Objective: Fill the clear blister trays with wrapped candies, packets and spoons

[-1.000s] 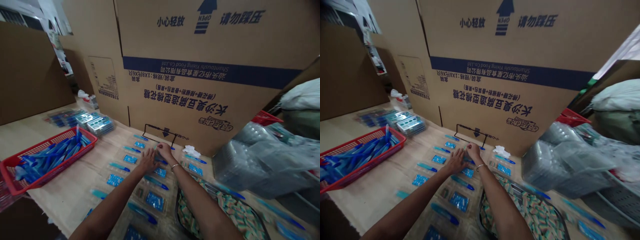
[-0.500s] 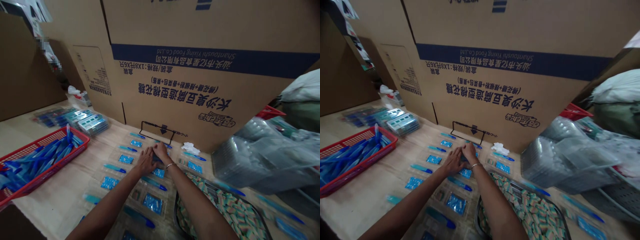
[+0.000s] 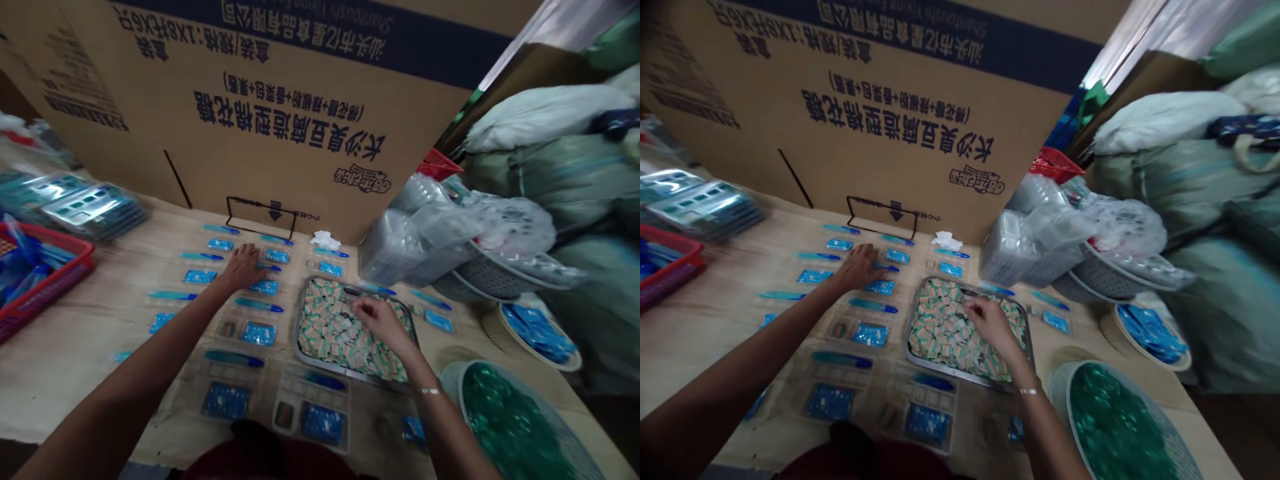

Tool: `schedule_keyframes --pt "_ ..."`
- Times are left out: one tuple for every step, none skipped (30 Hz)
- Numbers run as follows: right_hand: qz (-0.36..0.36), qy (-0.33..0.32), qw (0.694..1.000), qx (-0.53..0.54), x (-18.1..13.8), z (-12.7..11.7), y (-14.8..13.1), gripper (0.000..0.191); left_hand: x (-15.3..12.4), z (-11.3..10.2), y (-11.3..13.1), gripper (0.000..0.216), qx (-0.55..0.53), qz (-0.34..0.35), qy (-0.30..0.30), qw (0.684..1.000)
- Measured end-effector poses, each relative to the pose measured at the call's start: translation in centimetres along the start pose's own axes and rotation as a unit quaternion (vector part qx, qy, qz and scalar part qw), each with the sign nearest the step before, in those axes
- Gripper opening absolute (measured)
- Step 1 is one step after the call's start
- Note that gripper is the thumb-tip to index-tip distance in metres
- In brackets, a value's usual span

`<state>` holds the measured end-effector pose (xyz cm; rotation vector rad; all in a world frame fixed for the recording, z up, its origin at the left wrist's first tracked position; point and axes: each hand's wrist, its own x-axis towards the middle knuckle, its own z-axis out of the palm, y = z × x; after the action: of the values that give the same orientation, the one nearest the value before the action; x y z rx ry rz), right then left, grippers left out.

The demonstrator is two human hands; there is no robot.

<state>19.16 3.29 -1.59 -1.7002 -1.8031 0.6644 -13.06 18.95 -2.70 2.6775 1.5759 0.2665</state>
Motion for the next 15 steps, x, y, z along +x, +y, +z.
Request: schedule_keyframes --pt "0.005 0.002 1.000 0.003 -1.8 0.0 0.2 0.022 -0.3 -0.3 0.8 0.049 -0.009 0.006 0.013 1.000" --pt "0.008 0.005 1.000 0.006 -3.1 0.3 0.2 0.021 -0.8 -0.6 2.0 0.042 -0.024 0.021 0.022 0.999" --pt "0.008 0.011 1.000 0.007 -3.9 0.8 0.1 0.020 -1.4 -0.9 3.5 0.033 -0.043 0.045 0.025 0.998" --pt "0.006 0.019 1.000 0.003 -4.4 1.4 -0.3 0.019 -2.2 -1.2 5.2 0.023 -0.069 0.083 0.015 0.994" --pt "0.000 0.028 1.000 -0.005 -4.6 2.0 -0.7 0.018 -3.0 -1.4 7.1 0.017 -0.082 0.118 -0.007 0.990" --pt "-0.007 0.034 0.999 -0.019 -4.4 2.7 -1.3 0.018 -3.8 -1.5 9.0 0.017 -0.088 0.146 -0.023 0.985" --pt "-0.011 0.037 0.999 -0.036 -4.2 3.2 -1.8 0.017 -4.5 -1.6 10.7 0.018 -0.095 0.179 -0.044 0.978" --pt "-0.013 0.036 0.998 -0.052 -3.9 3.7 -2.2 0.017 -5.2 -1.7 12.3 0.016 -0.093 0.188 -0.054 0.976" --pt "-0.009 0.034 0.998 -0.057 -3.6 4.0 -2.5 0.016 -5.6 -1.8 13.6 0.015 -0.085 0.171 -0.059 0.980" --pt "-0.002 0.034 0.998 -0.052 -3.5 4.2 -2.7 0.015 -5.9 -1.9 14.5 0.015 -0.078 0.148 -0.063 0.984" --pt "0.005 0.038 0.999 -0.037 -3.4 4.4 -2.8 0.012 -5.9 -1.9 15.1 0.015 -0.069 0.120 -0.063 0.988" --pt "0.009 0.044 0.999 -0.018 -3.4 4.4 -2.7 0.010 -5.9 -2.0 15.4 0.016 -0.061 0.096 -0.064 0.992" --pt "0.012 0.051 0.999 0.002 -3.5 4.4 -2.4 0.008 -5.7 -2.0 15.5 0.016 -0.056 0.080 -0.064 0.993" --pt "0.014 0.059 0.998 0.020 -3.7 4.4 -2.2 0.007 -5.5 -2.0 15.5 0.016 -0.053 0.073 -0.065 0.994" --pt "0.017 0.066 0.997 0.036 -3.9 4.3 -1.9 0.006 -5.3 -2.0 15.4 0.016 -0.052 0.073 -0.065 0.994"
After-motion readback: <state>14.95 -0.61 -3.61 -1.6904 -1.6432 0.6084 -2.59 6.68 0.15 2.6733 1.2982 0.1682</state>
